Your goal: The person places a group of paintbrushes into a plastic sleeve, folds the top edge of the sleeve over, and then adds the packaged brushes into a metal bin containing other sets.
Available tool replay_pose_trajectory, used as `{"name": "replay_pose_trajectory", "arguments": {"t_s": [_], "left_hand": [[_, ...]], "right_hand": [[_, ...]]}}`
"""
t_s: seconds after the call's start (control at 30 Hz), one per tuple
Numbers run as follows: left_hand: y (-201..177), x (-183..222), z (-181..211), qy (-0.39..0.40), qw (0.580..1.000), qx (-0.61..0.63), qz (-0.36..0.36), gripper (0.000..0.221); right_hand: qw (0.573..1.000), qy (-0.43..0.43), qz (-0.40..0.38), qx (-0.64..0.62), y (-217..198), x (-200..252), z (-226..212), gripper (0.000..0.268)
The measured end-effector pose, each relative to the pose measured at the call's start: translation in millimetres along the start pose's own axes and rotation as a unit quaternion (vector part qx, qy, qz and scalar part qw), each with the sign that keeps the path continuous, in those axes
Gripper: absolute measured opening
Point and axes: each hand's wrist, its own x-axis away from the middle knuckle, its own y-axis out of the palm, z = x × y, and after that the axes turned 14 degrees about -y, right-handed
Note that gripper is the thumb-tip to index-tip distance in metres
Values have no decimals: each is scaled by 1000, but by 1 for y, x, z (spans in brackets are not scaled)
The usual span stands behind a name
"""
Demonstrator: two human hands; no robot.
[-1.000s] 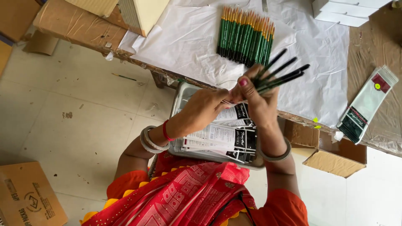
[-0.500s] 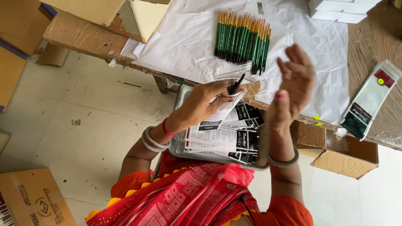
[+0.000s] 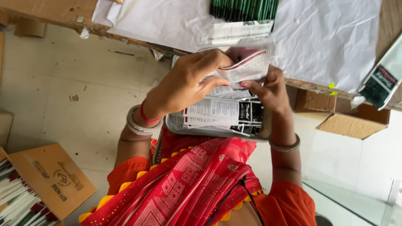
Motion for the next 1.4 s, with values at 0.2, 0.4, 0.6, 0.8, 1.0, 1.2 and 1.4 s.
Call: {"name": "replay_pose_trajectory", "arguments": {"t_s": [0.2, 0.4, 0.6, 0.8, 1.0, 1.2, 1.4], "left_hand": [[-27, 30, -7, 23, 992, -121, 1, 33], [-5, 31, -20, 1, 995, -101, -20, 43], [36, -5, 0, 7, 987, 100, -126, 41], [36, -23, 33, 32, 999, -3, -18, 30], [50, -35, 11, 61, 990, 41, -124, 21], [79, 27, -70, -213, 961, 102, -142, 51], [23, 64, -78, -124, 984, 114, 54, 78]], "right_hand": [[975, 126, -184, 22, -65, 22, 10, 41], [790, 237, -330, 459, -18, 4, 2, 59], [989, -98, -78, 79, -2, 52, 4, 31], [968, -36, 225, -102, -24, 66, 8, 25], [986, -96, 133, 2, -19, 58, -4, 18], [989, -3, 140, -40, -3, 64, 5, 40], [947, 191, -171, 193, 7, 65, 84, 48]]}}
